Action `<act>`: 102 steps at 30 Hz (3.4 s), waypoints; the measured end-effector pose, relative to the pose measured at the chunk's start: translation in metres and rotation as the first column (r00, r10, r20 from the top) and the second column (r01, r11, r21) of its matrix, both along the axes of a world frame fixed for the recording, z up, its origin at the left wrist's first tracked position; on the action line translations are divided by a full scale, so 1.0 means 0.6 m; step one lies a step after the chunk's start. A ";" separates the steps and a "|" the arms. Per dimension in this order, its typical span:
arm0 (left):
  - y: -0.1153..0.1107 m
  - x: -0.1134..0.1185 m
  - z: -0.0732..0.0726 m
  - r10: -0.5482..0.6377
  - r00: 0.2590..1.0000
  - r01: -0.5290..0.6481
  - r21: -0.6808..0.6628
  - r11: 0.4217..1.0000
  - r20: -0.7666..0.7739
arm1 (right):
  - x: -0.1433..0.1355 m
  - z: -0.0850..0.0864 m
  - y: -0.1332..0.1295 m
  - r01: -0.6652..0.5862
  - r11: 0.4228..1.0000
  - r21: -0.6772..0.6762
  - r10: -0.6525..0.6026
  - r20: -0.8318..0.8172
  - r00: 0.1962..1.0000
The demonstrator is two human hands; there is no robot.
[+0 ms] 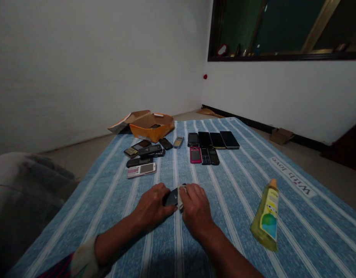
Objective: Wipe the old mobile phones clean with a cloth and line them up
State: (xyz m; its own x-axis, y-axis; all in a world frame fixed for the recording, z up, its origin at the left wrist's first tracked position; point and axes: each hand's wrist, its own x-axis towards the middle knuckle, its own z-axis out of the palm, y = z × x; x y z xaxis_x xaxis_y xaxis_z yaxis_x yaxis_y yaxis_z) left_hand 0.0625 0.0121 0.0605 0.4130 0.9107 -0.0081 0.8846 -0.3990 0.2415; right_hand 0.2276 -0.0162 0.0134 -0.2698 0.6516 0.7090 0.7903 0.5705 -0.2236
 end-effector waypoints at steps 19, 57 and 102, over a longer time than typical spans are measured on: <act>-0.010 -0.011 -0.006 -0.006 0.994 0.006 -0.003 1.000 0.107 | -0.021 -0.018 0.004 0.037 0.998 -0.045 -0.024 0.267 0.963; -0.004 -0.019 -0.005 -0.033 0.991 0.040 -0.049 0.998 0.129 | -0.018 -0.016 0.005 -0.003 0.995 -0.097 0.018 0.157 0.987; 0.026 -0.006 -0.006 -0.151 0.973 0.134 0.106 0.985 0.172 | 0.027 0.044 0.015 -0.320 0.898 -0.302 0.391 0.214 0.895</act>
